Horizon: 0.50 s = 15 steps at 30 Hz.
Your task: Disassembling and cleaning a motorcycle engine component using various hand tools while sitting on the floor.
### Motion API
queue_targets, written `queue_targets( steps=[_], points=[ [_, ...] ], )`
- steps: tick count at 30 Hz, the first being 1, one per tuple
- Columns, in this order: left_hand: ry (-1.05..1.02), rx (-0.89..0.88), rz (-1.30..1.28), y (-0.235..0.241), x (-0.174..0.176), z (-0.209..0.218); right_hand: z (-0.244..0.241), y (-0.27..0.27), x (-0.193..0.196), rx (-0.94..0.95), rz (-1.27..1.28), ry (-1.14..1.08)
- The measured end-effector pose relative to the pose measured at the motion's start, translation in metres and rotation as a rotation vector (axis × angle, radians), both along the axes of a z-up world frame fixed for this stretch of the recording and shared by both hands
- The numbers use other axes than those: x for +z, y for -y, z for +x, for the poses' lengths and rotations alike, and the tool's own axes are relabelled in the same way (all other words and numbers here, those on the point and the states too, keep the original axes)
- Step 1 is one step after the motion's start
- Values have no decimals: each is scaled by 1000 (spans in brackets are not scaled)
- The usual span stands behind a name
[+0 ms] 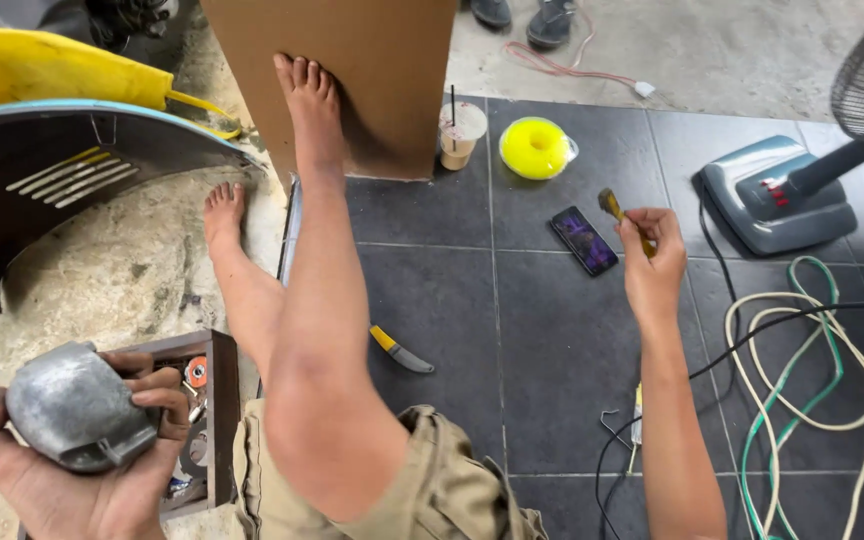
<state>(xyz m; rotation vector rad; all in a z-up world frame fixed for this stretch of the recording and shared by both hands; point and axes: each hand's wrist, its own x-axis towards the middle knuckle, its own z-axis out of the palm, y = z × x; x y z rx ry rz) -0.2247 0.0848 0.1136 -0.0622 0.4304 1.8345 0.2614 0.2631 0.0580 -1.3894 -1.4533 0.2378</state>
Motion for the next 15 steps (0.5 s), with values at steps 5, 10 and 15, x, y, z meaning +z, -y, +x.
queue_targets(
  steps=[5, 10, 15],
  points=[
    [-14, -67, -60, -2, 7, 23, 3, -7, 40, 84, 141, -140],
    [-112, -146, -134, -3, 19, 45, 5, -61, 91, 222, 124, -334],
    [-24, -330, -39, -5, -17, 50, 24, -107, 107, 230, -6, -144]
  ],
)
